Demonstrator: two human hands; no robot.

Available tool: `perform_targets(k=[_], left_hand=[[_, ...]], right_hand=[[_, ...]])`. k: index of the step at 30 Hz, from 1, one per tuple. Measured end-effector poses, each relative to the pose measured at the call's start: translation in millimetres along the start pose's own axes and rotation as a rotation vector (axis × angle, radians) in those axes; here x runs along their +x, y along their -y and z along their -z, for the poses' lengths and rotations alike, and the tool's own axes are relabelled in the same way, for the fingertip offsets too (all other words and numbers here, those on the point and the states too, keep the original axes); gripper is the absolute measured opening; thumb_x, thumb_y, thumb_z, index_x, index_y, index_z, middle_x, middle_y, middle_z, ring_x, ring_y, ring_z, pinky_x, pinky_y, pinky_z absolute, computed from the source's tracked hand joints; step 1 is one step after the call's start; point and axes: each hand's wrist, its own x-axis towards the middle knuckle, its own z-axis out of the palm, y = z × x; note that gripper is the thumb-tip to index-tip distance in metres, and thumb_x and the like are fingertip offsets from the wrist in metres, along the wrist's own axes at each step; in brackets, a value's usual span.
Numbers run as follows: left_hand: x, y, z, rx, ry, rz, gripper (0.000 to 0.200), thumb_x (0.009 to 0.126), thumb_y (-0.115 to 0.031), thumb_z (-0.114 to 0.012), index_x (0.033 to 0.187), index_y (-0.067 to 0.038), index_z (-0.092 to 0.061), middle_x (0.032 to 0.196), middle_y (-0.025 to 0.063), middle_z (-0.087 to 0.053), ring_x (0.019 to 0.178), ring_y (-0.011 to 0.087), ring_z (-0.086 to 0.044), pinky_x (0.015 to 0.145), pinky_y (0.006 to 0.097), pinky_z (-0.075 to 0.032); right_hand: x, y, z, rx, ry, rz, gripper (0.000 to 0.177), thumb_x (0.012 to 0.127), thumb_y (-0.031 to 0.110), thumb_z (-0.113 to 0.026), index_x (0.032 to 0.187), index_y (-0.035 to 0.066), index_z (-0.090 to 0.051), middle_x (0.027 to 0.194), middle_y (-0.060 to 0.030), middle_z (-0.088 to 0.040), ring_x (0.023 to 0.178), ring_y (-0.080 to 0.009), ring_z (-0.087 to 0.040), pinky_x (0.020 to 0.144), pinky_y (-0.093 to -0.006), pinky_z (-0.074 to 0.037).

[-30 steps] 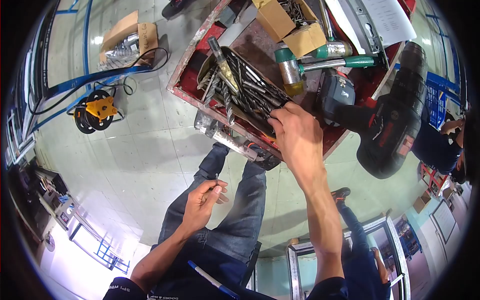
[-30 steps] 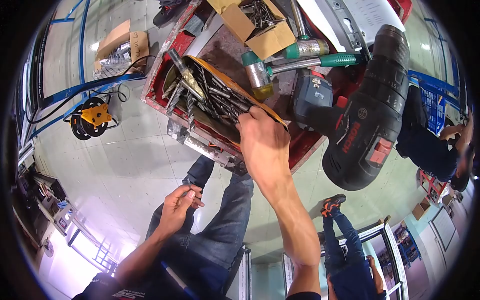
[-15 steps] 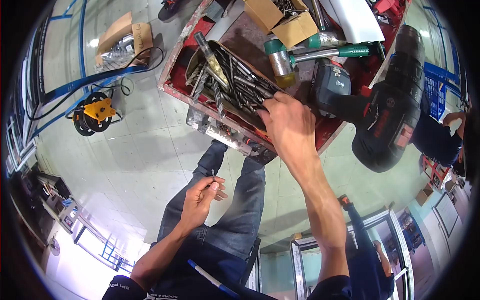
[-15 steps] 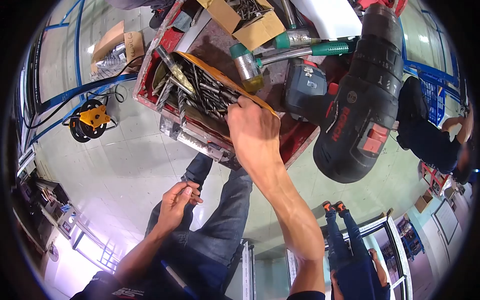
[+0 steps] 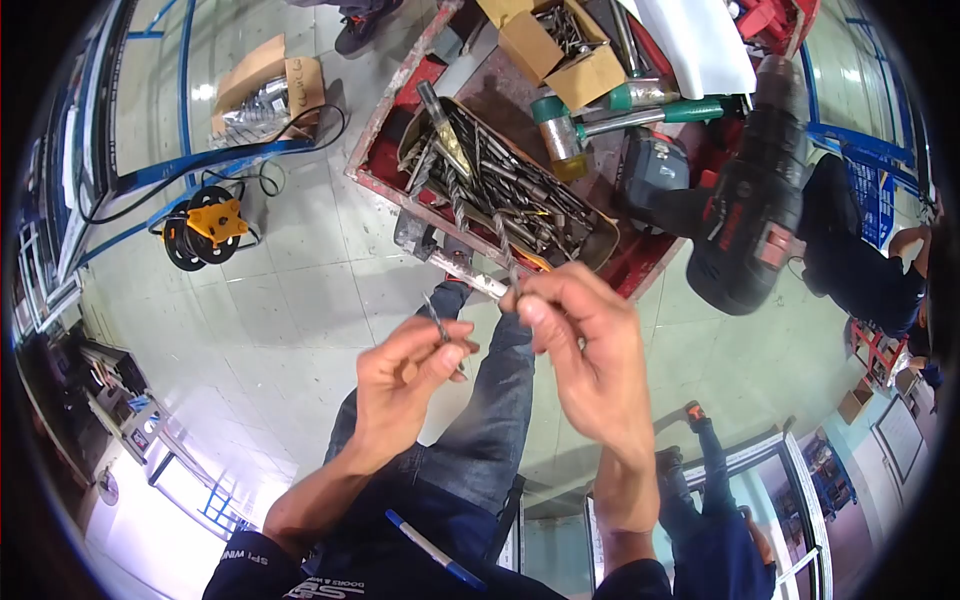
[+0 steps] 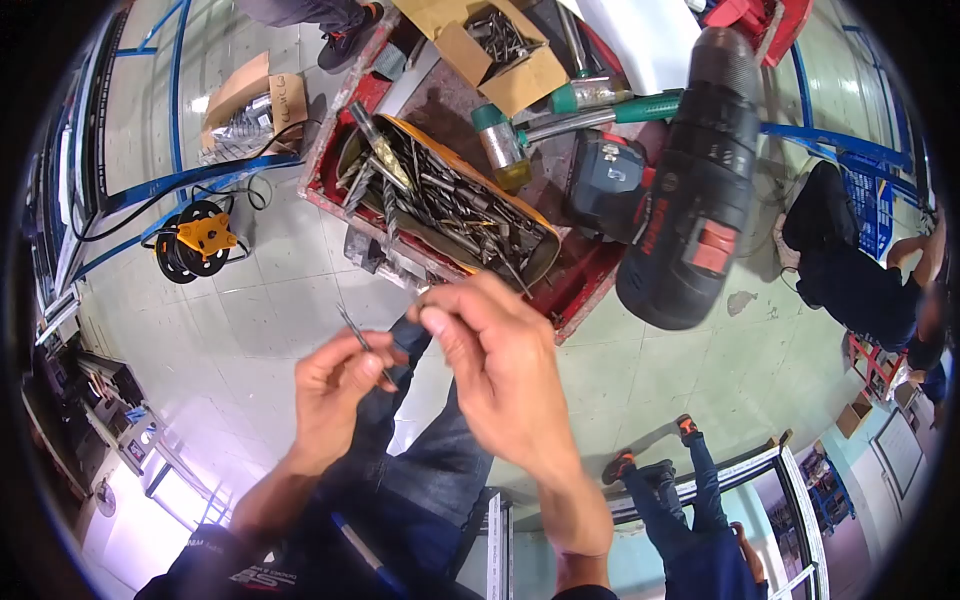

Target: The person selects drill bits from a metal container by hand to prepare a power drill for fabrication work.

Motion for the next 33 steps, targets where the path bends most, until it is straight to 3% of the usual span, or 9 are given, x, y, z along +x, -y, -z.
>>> perform_targets(k=[2,6,12,27,29,33], left_hand=[[5,-25,-8,-0.044,-0.01,-0.07,0.023,0.097,-0.004,-0.067,0.119,0.004,-0.067,0.106,0.0094,-0.066,0.092,0.017,-0.067,0.069,0.0265,-0.052],[4,-66,-16,-0.076,0.092,-0.117,0.021,0.096,-0.003,-0.068,0.116,0.003,-0.069,0.108,0.0099,-0.065,0.089,0.0145,-0.066,0.065,0.0255,-0.048],[6,-79,-26,-0.054,0.116,-0.215,0.022,0.092,0.0,-0.071,0.114,0.003,-0.07,0.105,0.0089,-0.065,0.085,0.0121,-0.062,0.066,0.0247,-0.047],[4,-77,-16,0.169,0.172,-0.148,0.02,0.091,-0.001,-0.074,0.11,0.002,-0.073,0.101,0.0068,-0.066,0.081,0.0101,-0.059,0.07,0.0264,-0.05],[3,-77,-16,0.118,0.167,-0.122,0.02,0.093,-0.005,-0.073,0.111,0.001,-0.073,0.102,0.0066,-0.068,0.079,0.0086,-0.058,0.07,0.0256,-0.049],[3,-79,-9,0.1,0.167,-0.034,0.022,0.096,-0.014,-0.071,0.113,-0.001,-0.073,0.105,0.0064,-0.072,0.074,0.0055,-0.056,0.07,0.0234,-0.048]], right_hand=[[-13,16,-3,0.15,0.05,-0.062,0.012,0.099,0.008,-0.061,0.101,-0.002,-0.068,0.084,-0.0084,-0.06,0.065,-0.016,-0.057,0.059,-0.0309,-0.047],[-24,41,-3,0.22,0.093,-0.098,0.014,0.1,0.01,-0.061,0.1,-0.002,-0.068,0.084,-0.0071,-0.06,0.064,-0.0135,-0.056,0.058,-0.0291,-0.046],[-33,44,1,0.286,0.056,-0.064,0.012,0.098,0.009,-0.065,0.099,-0.002,-0.069,0.083,-0.0062,-0.06,0.066,-0.012,-0.056,0.06,-0.0277,-0.047],[-47,26,-18,0.372,-0.068,0.006,0.008,0.092,0.004,-0.072,0.097,-0.002,-0.072,0.082,-0.006,-0.063,0.069,-0.0114,-0.06,0.063,-0.0261,-0.049],[-48,21,-21,0.369,-0.086,0.05,0.009,0.093,0.006,-0.071,0.097,-0.002,-0.073,0.082,-0.0057,-0.063,0.069,-0.0111,-0.06,0.063,-0.0261,-0.049],[-57,31,-21,0.558,-0.078,-0.076,0.016,0.098,0.01,-0.066,0.104,-0.004,-0.072,0.087,-0.007,-0.063,0.072,-0.0113,-0.06,0.065,-0.0259,-0.049]])
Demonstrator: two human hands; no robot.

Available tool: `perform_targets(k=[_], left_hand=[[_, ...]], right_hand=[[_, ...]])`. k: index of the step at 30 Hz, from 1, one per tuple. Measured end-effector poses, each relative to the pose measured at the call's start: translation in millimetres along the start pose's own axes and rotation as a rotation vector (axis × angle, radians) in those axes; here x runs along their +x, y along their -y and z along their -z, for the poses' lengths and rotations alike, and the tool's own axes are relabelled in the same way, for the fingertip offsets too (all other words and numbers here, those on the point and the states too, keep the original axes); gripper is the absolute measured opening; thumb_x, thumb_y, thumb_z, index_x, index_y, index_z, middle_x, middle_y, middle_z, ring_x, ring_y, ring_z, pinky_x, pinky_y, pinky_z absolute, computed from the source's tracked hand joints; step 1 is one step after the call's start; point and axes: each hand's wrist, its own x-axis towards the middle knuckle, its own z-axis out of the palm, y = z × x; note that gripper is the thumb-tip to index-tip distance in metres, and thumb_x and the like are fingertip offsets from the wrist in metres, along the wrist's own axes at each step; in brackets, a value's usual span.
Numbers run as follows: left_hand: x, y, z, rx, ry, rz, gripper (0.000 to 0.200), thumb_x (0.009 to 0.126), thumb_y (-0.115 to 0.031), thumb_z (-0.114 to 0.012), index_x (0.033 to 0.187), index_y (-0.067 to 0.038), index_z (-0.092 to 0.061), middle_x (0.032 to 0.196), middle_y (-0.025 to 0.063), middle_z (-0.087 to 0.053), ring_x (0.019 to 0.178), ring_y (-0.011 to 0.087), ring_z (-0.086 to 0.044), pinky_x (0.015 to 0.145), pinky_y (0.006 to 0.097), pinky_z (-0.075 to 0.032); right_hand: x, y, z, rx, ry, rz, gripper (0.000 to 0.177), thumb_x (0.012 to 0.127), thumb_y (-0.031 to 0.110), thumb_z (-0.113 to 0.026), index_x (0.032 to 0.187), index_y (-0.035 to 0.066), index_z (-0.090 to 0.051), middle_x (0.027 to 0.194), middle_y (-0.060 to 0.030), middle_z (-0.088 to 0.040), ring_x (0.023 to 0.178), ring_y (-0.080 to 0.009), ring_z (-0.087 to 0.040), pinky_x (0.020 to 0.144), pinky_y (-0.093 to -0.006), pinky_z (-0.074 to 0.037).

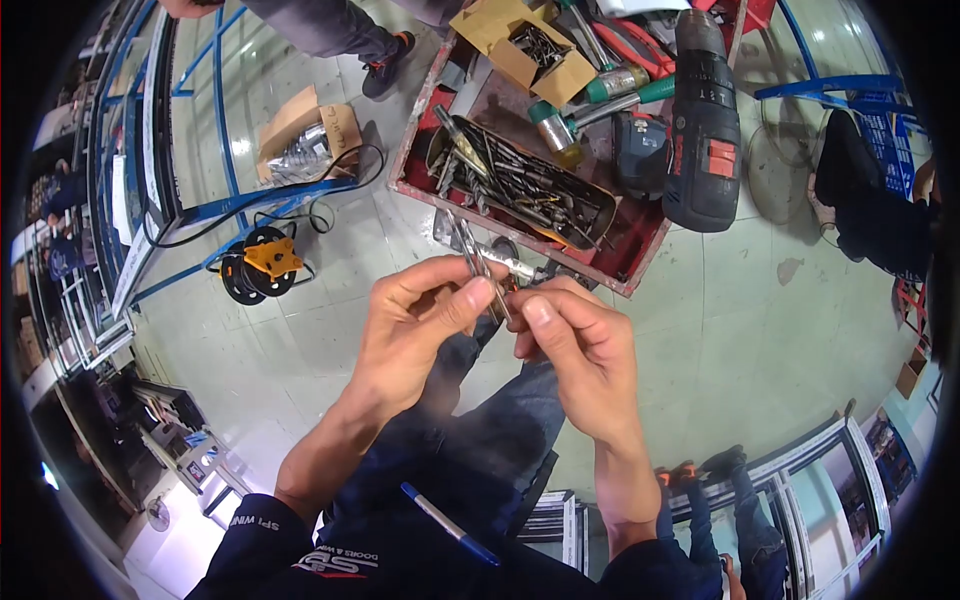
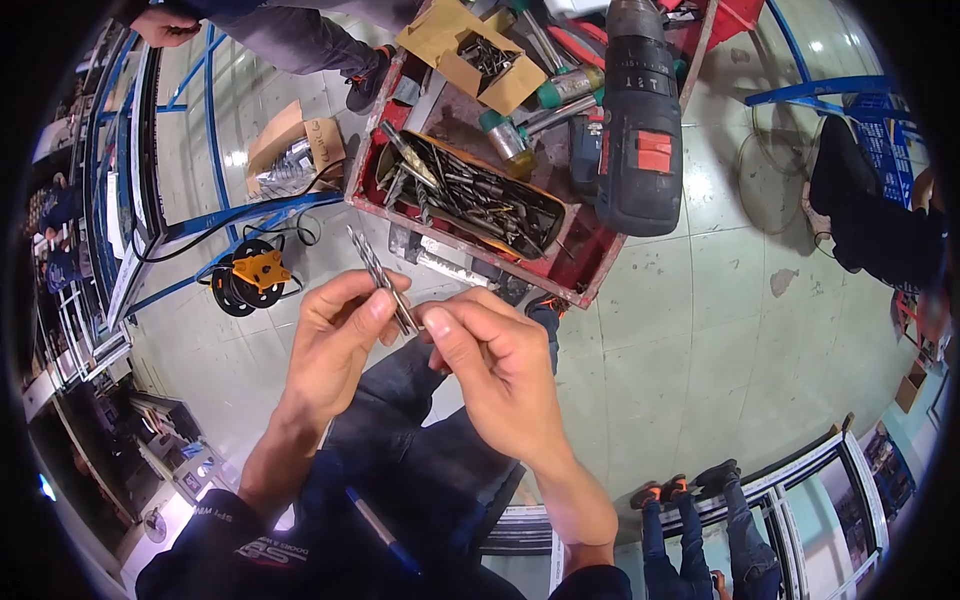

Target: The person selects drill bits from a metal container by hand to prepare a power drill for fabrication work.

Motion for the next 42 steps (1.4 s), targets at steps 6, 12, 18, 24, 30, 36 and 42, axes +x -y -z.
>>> perform_targets(k=[6,12,18,24,30,36,42], left_hand=[[-1,0,-9,-0.018,-0.036,-0.044,0.025,0.096,-0.017,-0.071,0.115,-0.001,-0.073,0.099,0.0048,-0.074,0.071,0.0047,-0.053,0.068,0.0219,-0.046],[-2,4,-3,-0.006,0.021,-0.006,0.019,0.098,-0.011,-0.067,0.115,-0.003,-0.071,0.112,0.0076,-0.07,0.085,0.01,-0.06,0.073,0.0267,-0.047],[1,2,-11,-0.024,-0.02,-0.03,0.023,0.097,-0.016,-0.071,0.114,-0.001,-0.072,0.106,0.0048,-0.073,0.075,0.0054,-0.056,0.071,0.0237,-0.049],[7,3,-9,-0.038,-0.008,-0.008,0.022,0.097,-0.016,-0.07,0.114,-0.002,-0.071,0.111,0.0065,-0.072,0.077,0.006,-0.057,0.072,0.024,-0.049],[13,0,-14,-0.014,0.004,-0.022,0.022,0.098,-0.016,-0.069,0.116,-0.002,-0.071,0.113,0.007,-0.072,0.078,0.0067,-0.057,0.073,0.0246,-0.05],[19,-2,-19,0.004,0.011,-0.014,0.023,0.098,-0.016,-0.069,0.116,-0.003,-0.07,0.112,0.0073,-0.072,0.079,0.0071,-0.057,0.073,0.0251,-0.05],[23,-2,-23,0.015,0.025,-0.009,0.023,0.098,-0.016,-0.069,0.117,-0.003,-0.07,0.109,0.0065,-0.072,0.079,0.0069,-0.057,0.074,0.025,-0.049]], right_hand=[[-7,-9,2,0.153,0.024,0.001,0.022,0.101,0.011,-0.062,0.111,-0.008,-0.07,0.094,-0.0084,-0.064,0.077,-0.0111,-0.061,0.068,-0.0244,-0.05],[-7,-15,3,0.12,0.021,0.041,0.019,0.098,0.009,-0.068,0.111,-0.004,-0.071,0.095,-0.0073,-0.065,0.076,-0.0103,-0.061,0.067,-0.0242,-0.05],[-4,-17,7,0.138,0.029,0.067,0.019,0.096,0.006,-0.068,0.112,-0.004,-0.072,0.096,-0.0076,-0.065,0.077,-0.0102,-0.063,0.067,-0.0232,-0.053],[-2,-17,12,0.135,0.05,0.074,0.022,0.096,0.004,-0.068,0.116,-0.003,-0.071,0.098,-0.0089,-0.065,0.079,-0.0112,-0.064,0.068,-0.0231,-0.053],[3,-12,15,0.158,0.04,0.065,0.023,0.094,0.002,-0.07,0.116,-0.004,-0.071,0.099,-0.0093,-0.065,0.085,-0.0121,-0.064,0.072,-0.0243,-0.053],[8,-9,20,0.16,0.02,0.057,0.022,0.094,0.002,-0.07,0.115,-0.005,-0.071,0.1,-0.0094,-0.066,0.088,-0.0125,-0.063,0.076,-0.0253,-0.053],[9,-6,22,0.167,-0.004,0.038,0.02,0.094,0.002,-0.07,0.113,-0.005,-0.072,0.099,-0.0089,-0.066,0.088,-0.0124,-0.063,0.078,-0.0255,-0.053]])
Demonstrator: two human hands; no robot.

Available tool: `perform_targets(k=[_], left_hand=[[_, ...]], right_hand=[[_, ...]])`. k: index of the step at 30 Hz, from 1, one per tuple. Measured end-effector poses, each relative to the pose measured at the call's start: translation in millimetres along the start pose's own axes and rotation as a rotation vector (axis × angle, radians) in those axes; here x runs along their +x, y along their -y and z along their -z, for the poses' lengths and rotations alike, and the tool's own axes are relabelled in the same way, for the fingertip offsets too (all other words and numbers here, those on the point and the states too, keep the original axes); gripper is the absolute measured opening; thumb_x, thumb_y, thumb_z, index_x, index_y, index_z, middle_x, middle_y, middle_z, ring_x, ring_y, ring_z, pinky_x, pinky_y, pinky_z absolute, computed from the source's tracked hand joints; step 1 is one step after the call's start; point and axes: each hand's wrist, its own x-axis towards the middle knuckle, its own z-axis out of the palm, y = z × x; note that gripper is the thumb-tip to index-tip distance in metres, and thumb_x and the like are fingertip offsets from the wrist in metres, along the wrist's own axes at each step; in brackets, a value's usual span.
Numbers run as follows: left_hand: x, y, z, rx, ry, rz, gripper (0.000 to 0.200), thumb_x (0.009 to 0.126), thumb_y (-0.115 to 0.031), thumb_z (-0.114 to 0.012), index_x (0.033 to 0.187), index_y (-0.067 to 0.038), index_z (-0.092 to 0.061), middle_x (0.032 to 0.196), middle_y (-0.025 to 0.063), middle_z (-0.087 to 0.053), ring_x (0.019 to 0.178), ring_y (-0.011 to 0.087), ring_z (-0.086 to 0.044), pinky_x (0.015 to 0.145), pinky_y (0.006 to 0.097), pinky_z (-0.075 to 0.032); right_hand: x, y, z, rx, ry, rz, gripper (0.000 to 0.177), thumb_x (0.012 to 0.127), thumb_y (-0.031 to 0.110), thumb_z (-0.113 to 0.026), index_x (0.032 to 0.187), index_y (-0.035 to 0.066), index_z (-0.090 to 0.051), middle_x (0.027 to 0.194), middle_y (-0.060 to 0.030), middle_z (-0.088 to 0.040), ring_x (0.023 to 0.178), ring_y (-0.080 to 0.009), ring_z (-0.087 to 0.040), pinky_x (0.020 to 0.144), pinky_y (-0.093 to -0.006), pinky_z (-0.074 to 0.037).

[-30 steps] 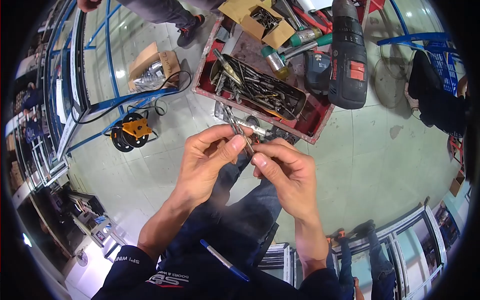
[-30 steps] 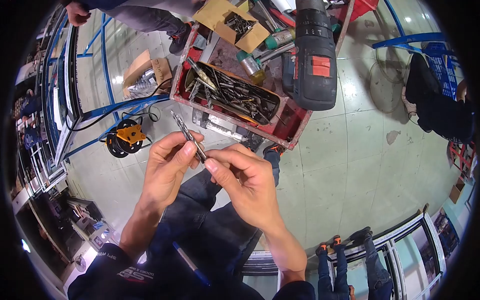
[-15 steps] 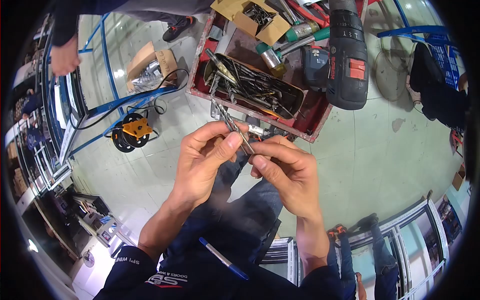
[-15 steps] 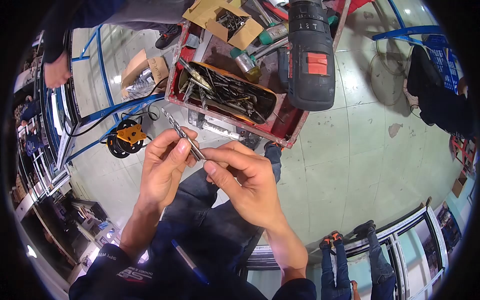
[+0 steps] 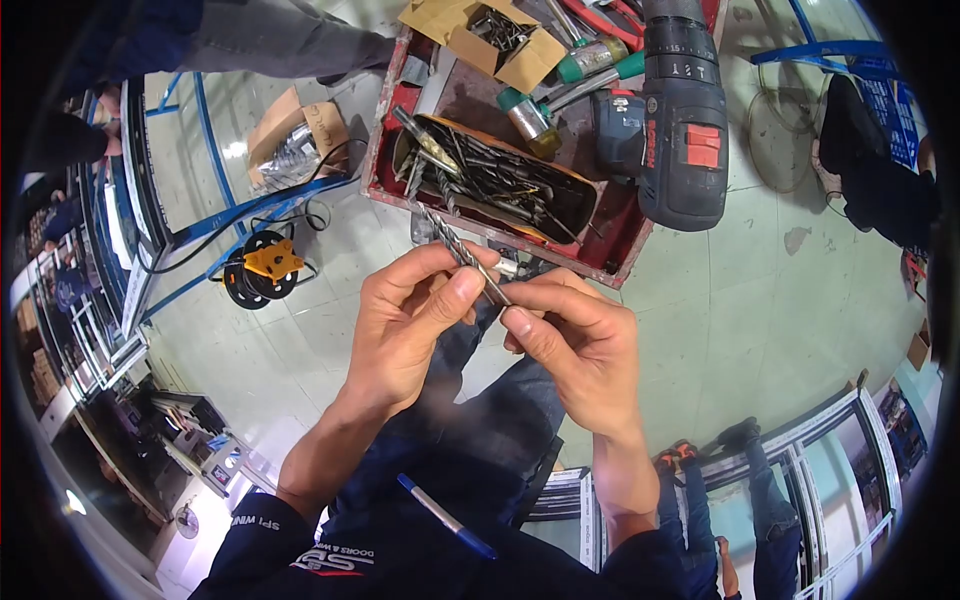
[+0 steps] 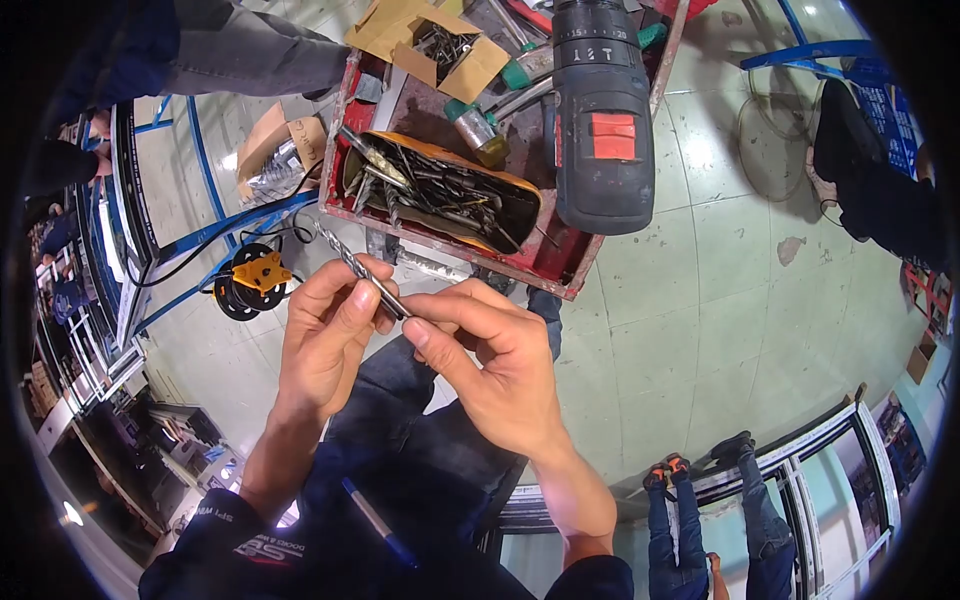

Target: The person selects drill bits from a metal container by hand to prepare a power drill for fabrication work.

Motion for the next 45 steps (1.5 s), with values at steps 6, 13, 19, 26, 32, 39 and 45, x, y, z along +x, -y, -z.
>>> perform_targets(k=[6,13,19,26,32,39,45], left_hand=[[4,-1,-1,-0.006,0.005,0.002,0.022,0.098,-0.016,-0.068,0.116,-0.003,-0.071,0.11,0.0061,-0.071,0.081,0.0074,-0.058,0.074,0.0256,-0.05],[6,6,1,-0.126,0.012,0.022,0.021,0.096,-0.01,-0.069,0.116,-0.002,-0.071,0.113,0.0096,-0.071,0.083,0.0091,-0.061,0.072,0.0254,-0.051],[7,6,0,-0.141,0.012,0.03,0.022,0.097,-0.007,-0.068,0.117,0.001,-0.07,0.112,0.0105,-0.071,0.085,0.0115,-0.065,0.073,0.0258,-0.053],[9,1,-1,-0.129,0.037,0.089,0.026,0.101,-0.01,-0.063,0.123,0.004,-0.065,0.11,0.0107,-0.07,0.088,0.0114,-0.065,0.078,0.0262,-0.054],[11,-1,-3,-0.15,0.057,0.11,0.028,0.103,-0.012,-0.059,0.127,0.003,-0.063,0.11,0.0098,-0.07,0.09,0.0111,-0.065,0.081,0.0264,-0.053],[12,5,0,-0.298,0.065,0.19,0.027,0.102,-0.011,-0.061,0.125,0.002,-0.064,0.109,0.0088,-0.07,0.091,0.011,-0.065,0.083,0.0259,-0.054],[-7,38,16,-0.305,-0.045,0.256,0.021,0.098,-0.008,-0.067,0.117,0.001,-0.066,0.106,0.0076,-0.071,0.087,0.0104,-0.064,0.08,0.0249,-0.053]], right_hand=[[2,3,0,-0.005,-0.03,-0.005,0.019,0.093,0.002,-0.07,0.111,-0.004,-0.072,0.098,-0.0082,-0.066,0.087,-0.0118,-0.063,0.076,-0.0255,-0.053],[3,1,1,-0.032,-0.068,-0.007,0.014,0.093,0.0,-0.07,0.105,-0.005,-0.072,0.09,-0.0056,-0.063,0.077,-0.009,-0.06,0.071,-0.0247,-0.05],[4,-3,2,-0.108,-0.079,0.02,0.011,0.09,-0.001,-0.071,0.101,-0.005,-0.072,0.085,-0.0042,-0.061,0.073,-0.0081,-0.058,0.067,-0.0249,-0.048],[5,-8,-2,-0.286,-0.202,0.221,0.015,0.084,-0.003,-0.076,0.098,-0.003,-0.073,0.084,-0.006,-0.064,0.068,-0.0097,-0.06,0.063,-0.025,-0.049],[5,-12,-4,-0.34,-0.276,0.315,0.018,0.08,-0.004,-0.079,0.097,-0.003,-0.074,0.084,-0.0069,-0.065,0.068,-0.0109,-0.062,0.061,-0.0242,-0.05],[6,-18,-6,-0.51,-0.335,0.453,0.016,0.081,-0.002,-0.079,0.096,-0.003,-0.074,0.086,-0.0098,-0.067,0.068,-0.0148,-0.065,0.06,-0.0257,-0.051],[-12,-43,-13,-0.548,-0.277,0.274,0.013,0.084,0.0,-0.077,0.095,-0.003,-0.072,0.086,-0.0118,-0.067,0.069,-0.0192,-0.067,0.06,-0.0296,-0.053]])
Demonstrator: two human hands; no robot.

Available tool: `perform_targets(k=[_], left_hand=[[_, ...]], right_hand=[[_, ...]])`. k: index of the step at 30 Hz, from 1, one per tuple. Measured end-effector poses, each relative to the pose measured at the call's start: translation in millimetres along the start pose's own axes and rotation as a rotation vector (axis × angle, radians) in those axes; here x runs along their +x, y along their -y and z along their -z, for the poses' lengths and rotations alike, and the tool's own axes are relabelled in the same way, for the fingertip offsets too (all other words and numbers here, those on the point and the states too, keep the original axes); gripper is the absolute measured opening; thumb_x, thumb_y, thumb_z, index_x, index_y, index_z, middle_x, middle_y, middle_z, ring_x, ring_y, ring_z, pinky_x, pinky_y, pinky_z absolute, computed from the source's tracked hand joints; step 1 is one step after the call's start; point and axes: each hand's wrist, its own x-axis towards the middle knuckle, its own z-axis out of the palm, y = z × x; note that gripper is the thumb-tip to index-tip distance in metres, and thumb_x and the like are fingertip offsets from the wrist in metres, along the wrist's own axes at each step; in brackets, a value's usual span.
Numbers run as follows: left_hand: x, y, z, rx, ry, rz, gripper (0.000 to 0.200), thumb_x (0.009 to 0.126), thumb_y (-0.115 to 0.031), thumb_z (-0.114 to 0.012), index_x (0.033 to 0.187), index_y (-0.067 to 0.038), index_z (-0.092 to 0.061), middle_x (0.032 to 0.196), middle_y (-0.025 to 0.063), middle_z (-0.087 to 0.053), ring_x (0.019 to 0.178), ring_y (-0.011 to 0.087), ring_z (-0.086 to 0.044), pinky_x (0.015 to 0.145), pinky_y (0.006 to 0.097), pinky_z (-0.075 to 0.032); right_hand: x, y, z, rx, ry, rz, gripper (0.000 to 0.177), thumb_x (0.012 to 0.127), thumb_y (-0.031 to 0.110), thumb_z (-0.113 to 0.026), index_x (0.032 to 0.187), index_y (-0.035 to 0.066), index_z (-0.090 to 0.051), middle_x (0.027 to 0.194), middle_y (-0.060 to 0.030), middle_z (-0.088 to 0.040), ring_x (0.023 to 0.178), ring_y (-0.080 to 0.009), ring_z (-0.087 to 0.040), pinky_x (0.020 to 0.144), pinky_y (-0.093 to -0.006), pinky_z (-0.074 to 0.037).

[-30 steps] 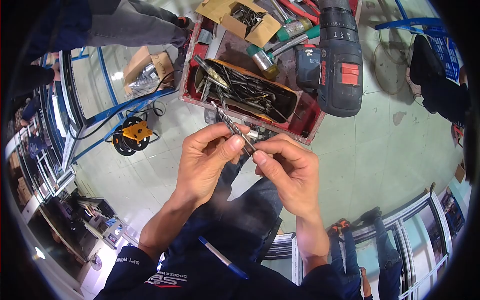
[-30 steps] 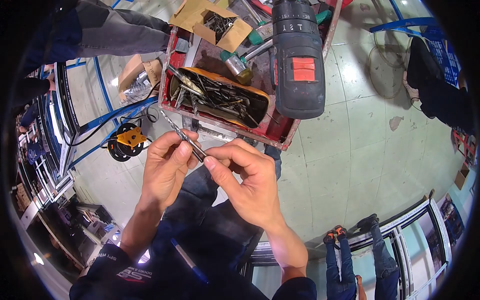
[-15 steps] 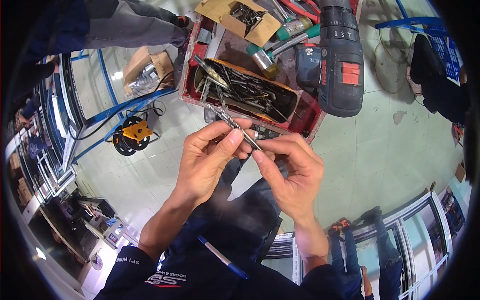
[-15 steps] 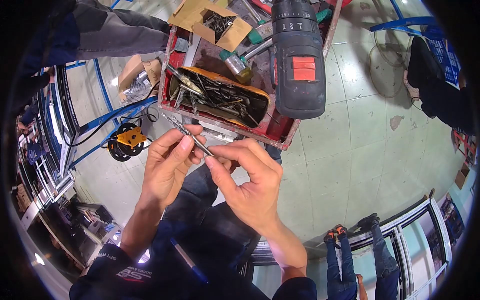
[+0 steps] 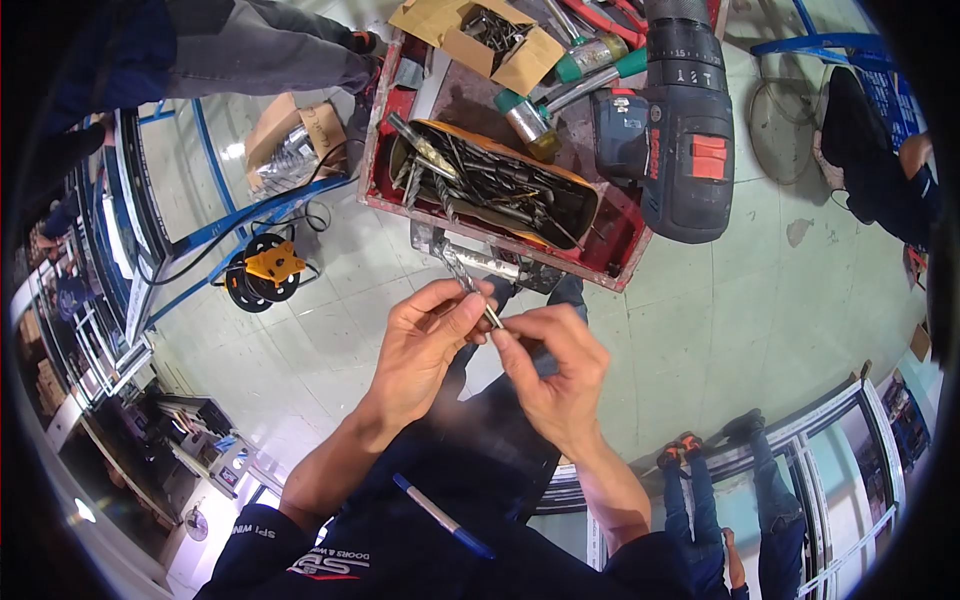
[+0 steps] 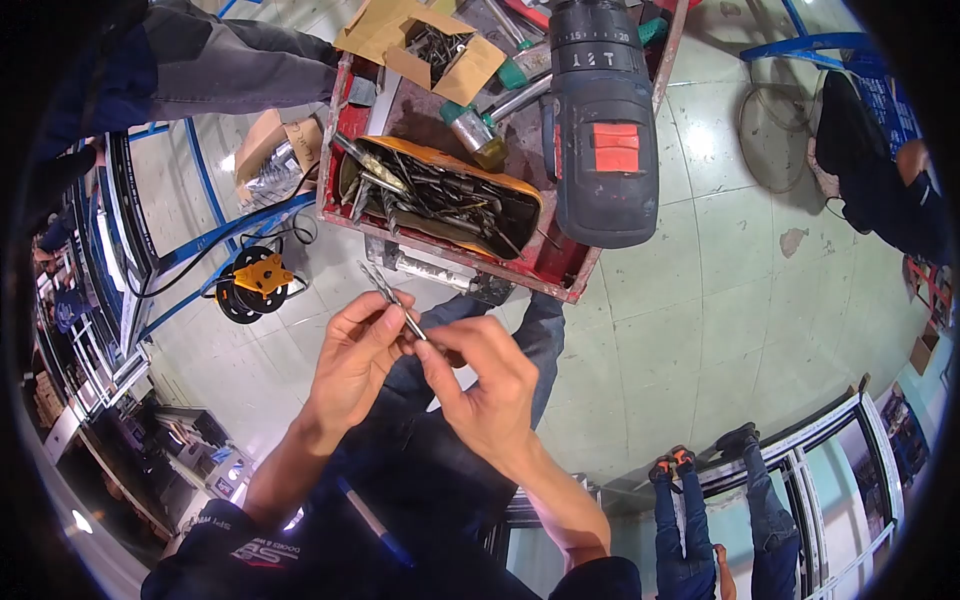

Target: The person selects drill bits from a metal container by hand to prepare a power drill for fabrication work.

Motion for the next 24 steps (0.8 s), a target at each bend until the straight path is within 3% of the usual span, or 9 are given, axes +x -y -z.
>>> perform_targets(k=[4,7,17,24], left_hand=[[-4,20,19,0.006,-0.074,0.061,0.017,0.097,-0.009,-0.069,0.111,0.001,-0.067,0.101,0.0061,-0.07,0.084,0.0096,-0.062,0.078,0.0246,-0.052],[-4,28,22,-0.005,-0.108,0.104,0.019,0.098,-0.012,-0.068,0.112,0.001,-0.068,0.102,0.006,-0.07,0.085,0.0098,-0.063,0.079,0.0249,-0.052],[-9,30,23,-0.011,-0.163,0.119,0.029,0.108,-0.025,-0.05,0.125,-0.003,-0.058,0.106,0.0049,-0.062,0.09,0.016,-0.066,0.081,0.0289,-0.054],[-15,46,34,0.064,-0.134,0.116,0.028,0.106,-0.022,-0.055,0.126,-0.002,-0.06,0.104,0.0054,-0.063,0.09,0.0167,-0.067,0.08,0.0289,-0.055]], right_hand=[[-17,-10,-6,-0.015,0.067,-0.093,0.008,0.086,0.001,-0.074,0.093,-0.003,-0.071,0.086,-0.0118,-0.067,0.075,-0.0211,-0.066,0.067,-0.0301,-0.051],[-17,-15,-5,-0.065,0.058,-0.049,0.01,0.085,0.0,-0.075,0.092,-0.004,-0.071,0.085,-0.0137,-0.066,0.07,-0.0228,-0.067,0.06,-0.0309,-0.053],[20,-28,26,-0.438,-0.262,0.062,0.01,0.084,-0.001,-0.073,0.094,-0.003,-0.071,0.087,-0.0115,-0.066,0.066,-0.0186,-0.066,0.061,-0.0296,-0.052],[47,-42,19,-0.403,-0.21,0.063,0.012,0.086,0.001,-0.074,0.097,-0.001,-0.071,0.09,-0.0115,-0.066,0.068,-0.0211,-0.067,0.065,-0.0318,-0.054]])
